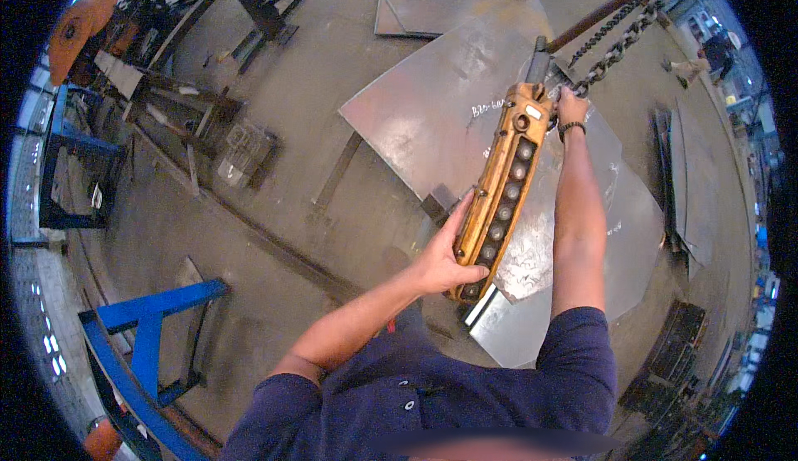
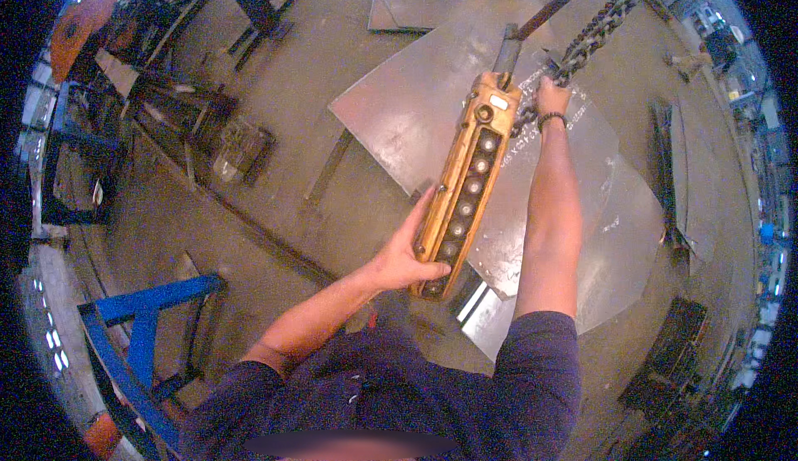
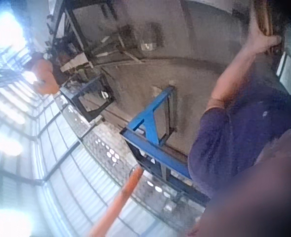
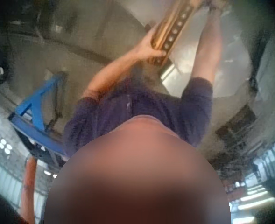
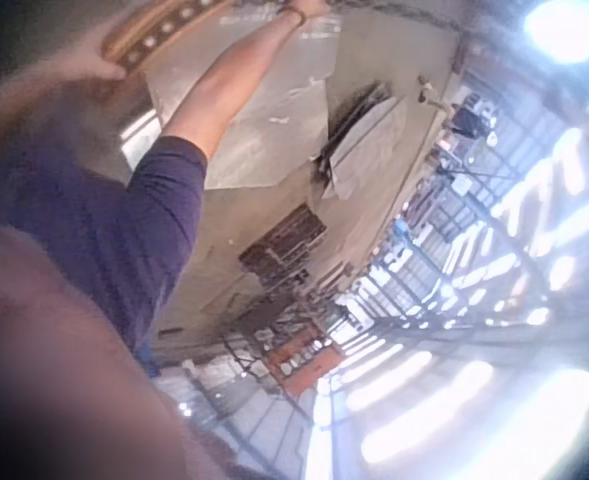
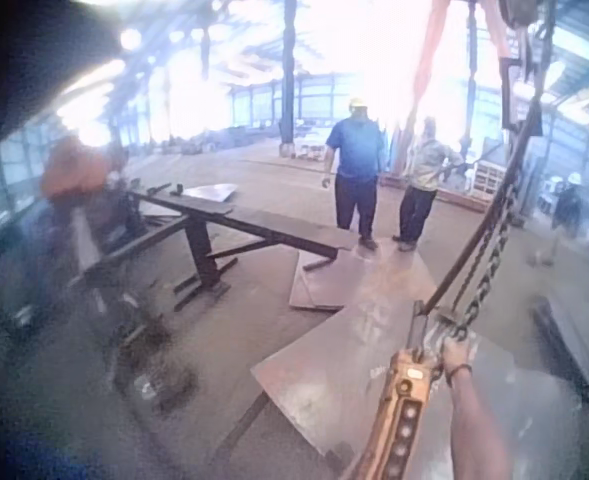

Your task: The person operates an overhead crane using a handheld pendant controller to lift and move a large metal sheet. They adjust the sheet's position and coordinate with coworkers who assist by guiding the load and securing chains.

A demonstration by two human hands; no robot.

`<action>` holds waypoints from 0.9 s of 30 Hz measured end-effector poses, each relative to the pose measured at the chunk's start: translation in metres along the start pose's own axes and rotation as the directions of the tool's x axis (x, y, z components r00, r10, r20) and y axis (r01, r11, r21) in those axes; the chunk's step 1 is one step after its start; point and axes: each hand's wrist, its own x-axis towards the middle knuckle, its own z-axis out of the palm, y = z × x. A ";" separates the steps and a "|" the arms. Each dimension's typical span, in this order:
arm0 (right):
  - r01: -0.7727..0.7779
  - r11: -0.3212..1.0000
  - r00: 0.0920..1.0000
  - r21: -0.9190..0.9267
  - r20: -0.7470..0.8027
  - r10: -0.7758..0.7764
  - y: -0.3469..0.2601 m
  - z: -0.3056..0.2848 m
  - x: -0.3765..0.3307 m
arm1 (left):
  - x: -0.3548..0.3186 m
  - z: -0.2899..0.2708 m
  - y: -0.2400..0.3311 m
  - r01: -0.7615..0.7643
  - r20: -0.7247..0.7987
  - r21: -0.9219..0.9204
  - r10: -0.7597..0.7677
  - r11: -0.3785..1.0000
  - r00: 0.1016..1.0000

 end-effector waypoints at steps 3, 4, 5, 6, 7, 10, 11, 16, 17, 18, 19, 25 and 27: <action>0.115 0.982 0.992 -0.152 -0.035 -0.122 0.002 0.016 0.006 | 0.002 -0.004 0.001 0.031 -0.001 0.076 -0.031 0.997 1.000; 0.184 0.953 0.979 -0.240 -0.039 -0.199 0.004 0.025 0.010 | 0.000 -0.006 0.003 0.005 -0.007 0.049 -0.005 0.999 1.000; 0.131 0.959 0.991 -0.250 0.023 -0.130 0.005 0.031 0.017 | 0.000 -0.006 0.003 0.014 -0.015 0.035 -0.014 0.999 1.000; 0.062 0.965 0.998 -0.255 0.015 -0.060 0.009 0.043 0.023 | -0.001 -0.006 0.003 -0.007 -0.025 0.034 0.008 0.999 1.000; 0.045 0.982 0.997 -0.182 0.064 -0.034 0.013 0.051 0.029 | -0.002 -0.005 0.002 -0.016 -0.045 0.028 0.017 0.999 0.999; 0.041 0.997 0.998 -0.063 0.051 -0.037 0.024 0.072 0.041 | -0.001 -0.003 0.003 0.038 -0.103 -0.003 -0.038 0.999 0.994; 0.067 0.984 0.998 -0.162 0.031 -0.063 0.025 0.076 0.040 | -0.001 -0.005 0.004 0.057 -0.125 -0.005 -0.057 0.998 0.990; 0.086 0.974 0.995 -0.210 -0.028 -0.094 -0.005 0.108 0.007 | 0.010 -0.032 0.024 0.029 -0.239 -0.051 -0.040 0.998 0.970; 0.086 0.962 0.990 -0.258 -0.084 -0.111 -0.016 0.120 0.000 | 0.011 -0.042 0.031 0.057 -0.237 -0.054 -0.068 0.997 0.969; 0.110 0.947 0.981 -0.300 -0.119 -0.152 -0.026 0.130 -0.005 | 0.012 -0.050 0.037 0.063 -0.249 -0.055 -0.075 0.996 0.966; 0.135 0.962 0.985 -0.236 -0.075 -0.157 -0.031 0.137 -0.011 | 0.015 -0.058 0.043 0.058 -0.236 -0.060 -0.070 0.997 0.969; 0.158 0.924 0.980 -0.347 -0.058 -0.190 -0.022 0.191 0.012 | 0.022 -0.089 0.077 0.123 -0.191 -0.326 -0.193 0.937 0.962; 0.143 0.938 0.984 -0.315 -0.055 -0.169 -0.009 0.200 0.034 | 0.022 -0.095 0.079 0.126 -0.162 -0.334 -0.189 0.934 0.969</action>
